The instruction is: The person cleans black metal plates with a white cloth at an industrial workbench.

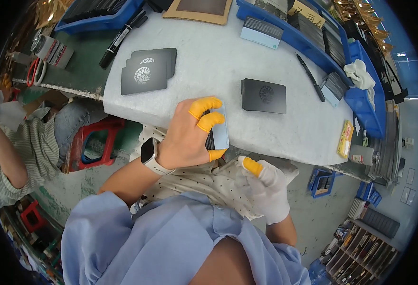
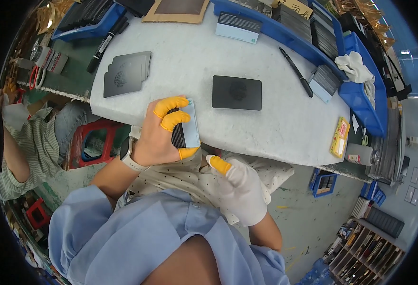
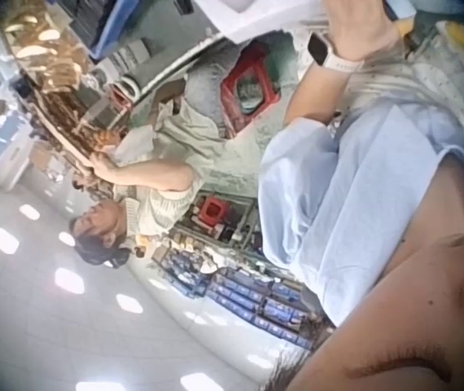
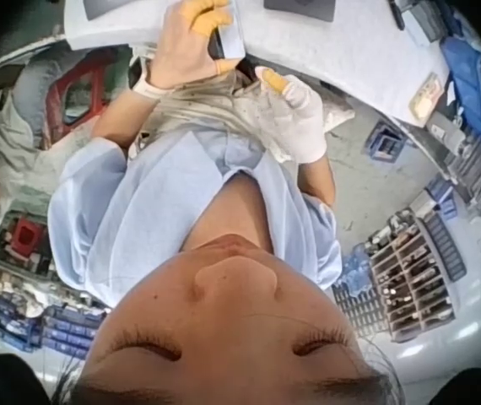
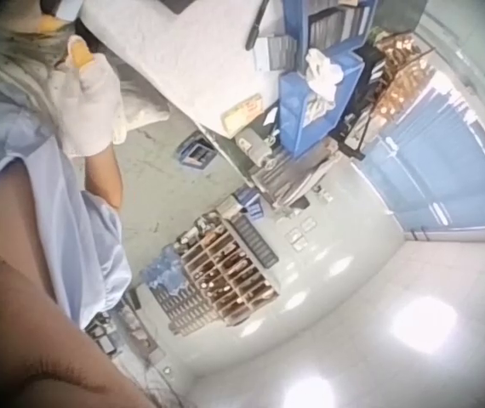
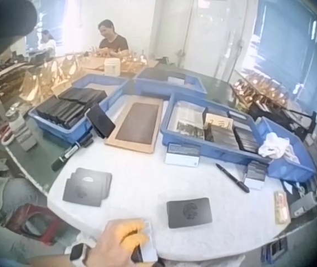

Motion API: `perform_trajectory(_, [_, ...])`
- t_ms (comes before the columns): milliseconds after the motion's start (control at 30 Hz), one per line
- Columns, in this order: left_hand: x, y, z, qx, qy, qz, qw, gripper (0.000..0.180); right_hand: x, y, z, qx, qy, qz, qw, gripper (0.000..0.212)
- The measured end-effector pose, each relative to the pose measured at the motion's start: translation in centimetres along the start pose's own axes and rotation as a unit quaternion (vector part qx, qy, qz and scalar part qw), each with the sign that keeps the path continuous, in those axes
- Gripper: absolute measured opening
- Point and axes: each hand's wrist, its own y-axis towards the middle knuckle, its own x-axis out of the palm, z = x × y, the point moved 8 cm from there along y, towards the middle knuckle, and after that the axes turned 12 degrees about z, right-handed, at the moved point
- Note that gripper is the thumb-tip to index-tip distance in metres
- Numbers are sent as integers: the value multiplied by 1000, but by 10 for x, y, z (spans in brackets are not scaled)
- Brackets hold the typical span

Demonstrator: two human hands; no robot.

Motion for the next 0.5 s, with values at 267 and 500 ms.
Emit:
perform_trajectory(267, [-13, 22, 5, -27, 11, -61, 998, 76, 37, -17, 42, 396, 660, 6, 638, 36])
perform_trajectory(500, [-28, 21, 42, -13, -48, -57, 997, 64, 44, -21, 26, 316, 768, -41, 556, 44])
